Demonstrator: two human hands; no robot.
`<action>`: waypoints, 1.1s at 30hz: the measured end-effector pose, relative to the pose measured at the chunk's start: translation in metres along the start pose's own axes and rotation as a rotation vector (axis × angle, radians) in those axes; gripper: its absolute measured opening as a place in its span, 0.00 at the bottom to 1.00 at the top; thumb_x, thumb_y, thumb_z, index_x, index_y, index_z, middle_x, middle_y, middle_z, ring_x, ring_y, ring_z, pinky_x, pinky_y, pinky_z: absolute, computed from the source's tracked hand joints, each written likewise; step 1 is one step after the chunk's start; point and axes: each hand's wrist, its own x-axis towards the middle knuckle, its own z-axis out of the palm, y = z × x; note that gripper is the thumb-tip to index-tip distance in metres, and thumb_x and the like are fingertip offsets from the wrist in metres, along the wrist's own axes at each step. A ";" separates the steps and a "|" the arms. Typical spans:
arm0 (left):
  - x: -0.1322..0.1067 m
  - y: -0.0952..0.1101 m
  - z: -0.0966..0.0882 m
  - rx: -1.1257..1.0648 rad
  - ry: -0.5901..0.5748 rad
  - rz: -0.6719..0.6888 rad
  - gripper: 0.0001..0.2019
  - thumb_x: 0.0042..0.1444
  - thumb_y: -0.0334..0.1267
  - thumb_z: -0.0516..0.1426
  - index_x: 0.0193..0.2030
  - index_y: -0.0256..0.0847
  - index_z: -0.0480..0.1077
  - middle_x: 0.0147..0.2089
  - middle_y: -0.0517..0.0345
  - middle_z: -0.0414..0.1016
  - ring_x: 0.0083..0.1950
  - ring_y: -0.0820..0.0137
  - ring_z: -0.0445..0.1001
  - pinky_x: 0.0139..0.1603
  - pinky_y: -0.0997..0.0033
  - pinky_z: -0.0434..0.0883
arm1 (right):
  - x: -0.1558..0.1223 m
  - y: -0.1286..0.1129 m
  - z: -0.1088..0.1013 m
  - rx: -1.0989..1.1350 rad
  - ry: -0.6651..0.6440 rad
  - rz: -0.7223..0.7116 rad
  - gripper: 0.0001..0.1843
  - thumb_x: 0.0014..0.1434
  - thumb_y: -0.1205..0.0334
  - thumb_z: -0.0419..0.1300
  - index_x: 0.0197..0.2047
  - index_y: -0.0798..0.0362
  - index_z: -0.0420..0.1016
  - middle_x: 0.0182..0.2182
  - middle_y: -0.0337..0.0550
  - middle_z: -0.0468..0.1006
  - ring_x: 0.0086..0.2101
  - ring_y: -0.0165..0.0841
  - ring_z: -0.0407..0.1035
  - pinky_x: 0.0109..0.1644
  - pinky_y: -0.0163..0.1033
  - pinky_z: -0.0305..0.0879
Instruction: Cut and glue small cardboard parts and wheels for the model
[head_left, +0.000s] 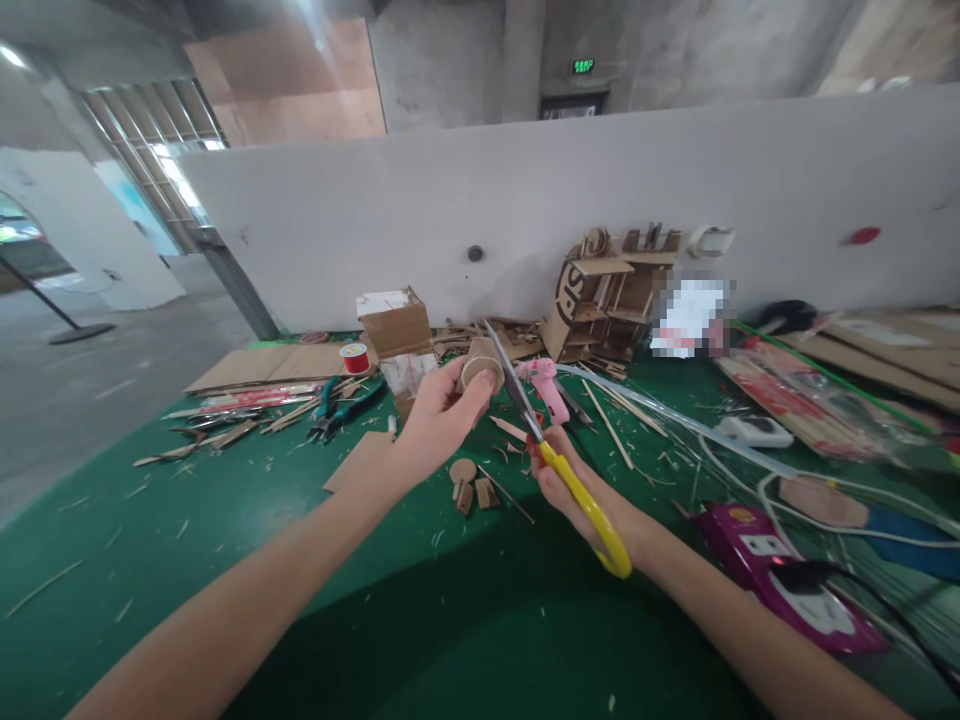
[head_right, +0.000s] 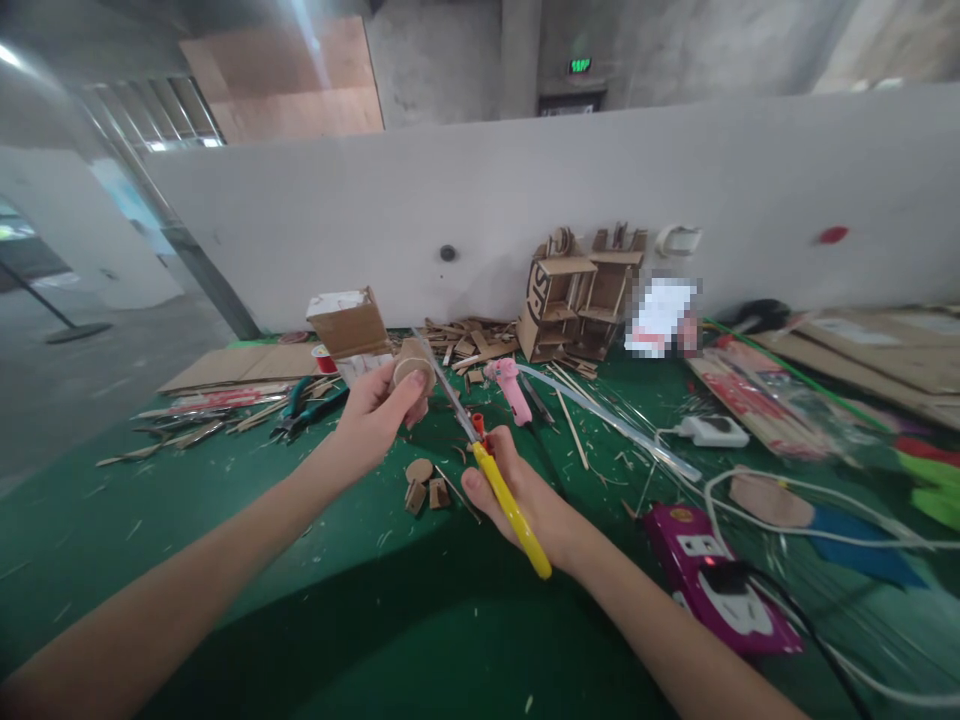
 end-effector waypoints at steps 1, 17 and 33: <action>0.001 -0.001 -0.001 -0.011 0.004 0.007 0.18 0.64 0.48 0.52 0.26 0.42 0.55 0.23 0.65 0.53 0.23 0.76 0.54 0.24 0.72 0.53 | -0.001 -0.002 0.000 -0.002 0.000 0.004 0.24 0.62 0.36 0.49 0.47 0.48 0.57 0.33 0.41 0.67 0.33 0.35 0.66 0.35 0.40 0.66; 0.004 -0.005 -0.004 -0.004 -0.025 0.012 0.14 0.64 0.46 0.51 0.30 0.41 0.60 0.23 0.65 0.60 0.24 0.77 0.60 0.25 0.74 0.56 | 0.004 0.005 0.008 0.044 0.027 -0.055 0.31 0.59 0.29 0.46 0.47 0.49 0.57 0.33 0.40 0.64 0.31 0.33 0.62 0.31 0.39 0.64; 0.002 0.001 0.000 0.015 0.008 0.004 0.13 0.64 0.42 0.50 0.29 0.42 0.57 0.24 0.66 0.56 0.24 0.77 0.56 0.25 0.74 0.55 | -0.001 -0.010 0.004 -0.079 -0.001 -0.013 0.21 0.65 0.38 0.45 0.43 0.49 0.57 0.28 0.35 0.61 0.26 0.30 0.59 0.30 0.37 0.61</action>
